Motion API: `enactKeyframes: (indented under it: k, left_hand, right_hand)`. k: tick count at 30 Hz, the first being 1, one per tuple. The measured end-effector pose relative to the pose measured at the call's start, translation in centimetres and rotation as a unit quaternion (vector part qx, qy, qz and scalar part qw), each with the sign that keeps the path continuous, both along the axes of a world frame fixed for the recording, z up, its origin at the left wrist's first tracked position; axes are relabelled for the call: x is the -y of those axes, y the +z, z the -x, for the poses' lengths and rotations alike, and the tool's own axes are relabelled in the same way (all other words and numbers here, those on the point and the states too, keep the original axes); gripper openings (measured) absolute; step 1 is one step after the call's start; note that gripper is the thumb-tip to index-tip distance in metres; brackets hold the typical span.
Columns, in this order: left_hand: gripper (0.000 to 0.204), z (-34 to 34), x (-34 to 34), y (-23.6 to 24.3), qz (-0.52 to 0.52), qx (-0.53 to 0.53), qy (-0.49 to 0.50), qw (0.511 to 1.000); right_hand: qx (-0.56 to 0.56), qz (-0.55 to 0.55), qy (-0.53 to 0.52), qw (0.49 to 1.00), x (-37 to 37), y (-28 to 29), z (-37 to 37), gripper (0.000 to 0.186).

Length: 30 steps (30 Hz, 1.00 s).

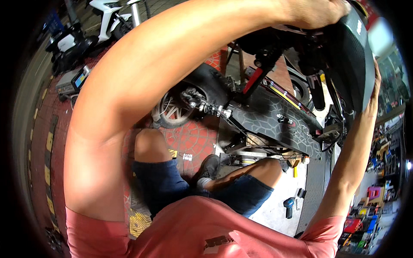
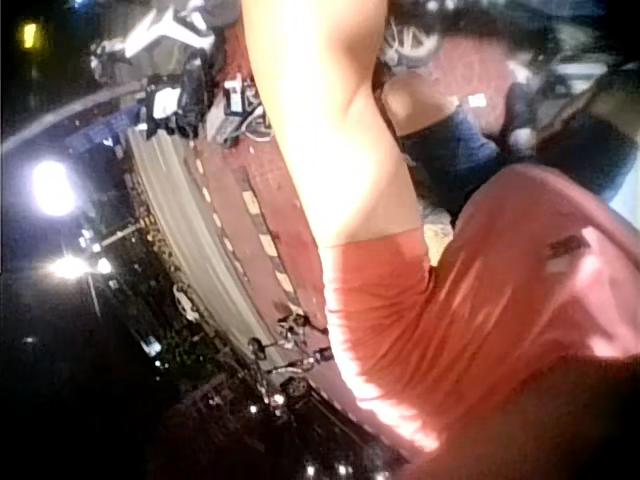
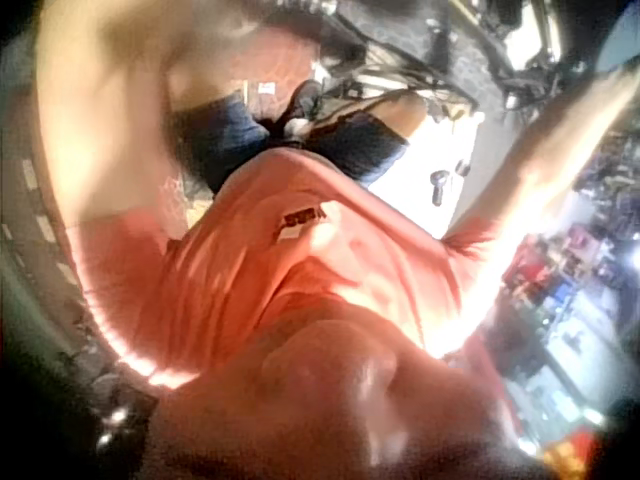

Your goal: The person is repairing a scooter in a workshop. They use a wrench to tighten bolts on the rear wheel and brake assembly, then attach a red plastic panel to the rear of the scooter.

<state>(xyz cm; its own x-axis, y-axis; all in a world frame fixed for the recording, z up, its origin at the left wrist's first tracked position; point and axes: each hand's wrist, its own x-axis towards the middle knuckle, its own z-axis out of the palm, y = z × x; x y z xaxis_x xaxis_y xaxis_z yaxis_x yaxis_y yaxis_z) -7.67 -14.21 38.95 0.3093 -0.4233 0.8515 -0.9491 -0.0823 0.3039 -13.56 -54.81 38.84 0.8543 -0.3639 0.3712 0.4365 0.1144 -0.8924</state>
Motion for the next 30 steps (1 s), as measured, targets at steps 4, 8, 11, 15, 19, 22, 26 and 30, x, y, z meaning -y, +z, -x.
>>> enactKeyframes:
  k: [4, 8, 11, 15, 19, 22, 26, 30]
  left_hand:
    - [0.059, 0.4, 1.2, -1.2, 0.010, 0.030, -0.020, 0.999]
    - [0.056, 1.2, 0.2, -1.3, 0.017, 0.034, -0.042, 0.998]
    - [0.052, 0.9, 0.4, -2.2, 0.076, 0.043, -0.014, 0.996]
    - [0.047, -2.6, -2.2, -3.4, 0.178, -0.042, 0.018, 0.983]
    - [0.036, -5.8, -5.5, -9.5, 0.373, -0.235, -0.014, 0.897]
    - [0.035, -9.5, -11.4, -21.4, 0.513, -0.359, 0.081, 0.775]
    - [0.030, -9.4, -14.0, -38.4, 0.593, -0.518, 0.200, 0.583]
    - [0.025, -8.2, -10.4, -48.8, 0.588, -0.688, 0.198, 0.377]
  right_hand:
    - [-0.008, 0.009, -0.004, 1.000, 0.1, -0.8, -0.4, 0.056]
    - [-0.013, 0.014, 0.000, 1.000, -0.4, -1.1, -1.3, 0.055]
    - [-0.020, 0.026, 0.001, 0.999, -0.7, -1.0, -1.7, 0.054]
    - [-0.019, 0.038, 0.002, 0.999, -0.9, -0.6, -1.0, 0.054]
    - [-0.031, 0.065, -0.029, 0.997, 0.0, 1.6, 0.9, 0.053]
    - [-0.035, 0.089, -0.032, 0.995, -0.1, 3.2, 0.5, 0.052]
    - [-0.049, 0.118, -0.044, 0.991, 0.1, 4.7, 0.2, 0.052]
    - [-0.074, 0.138, -0.073, 0.985, 0.0, 5.2, 1.1, 0.051]
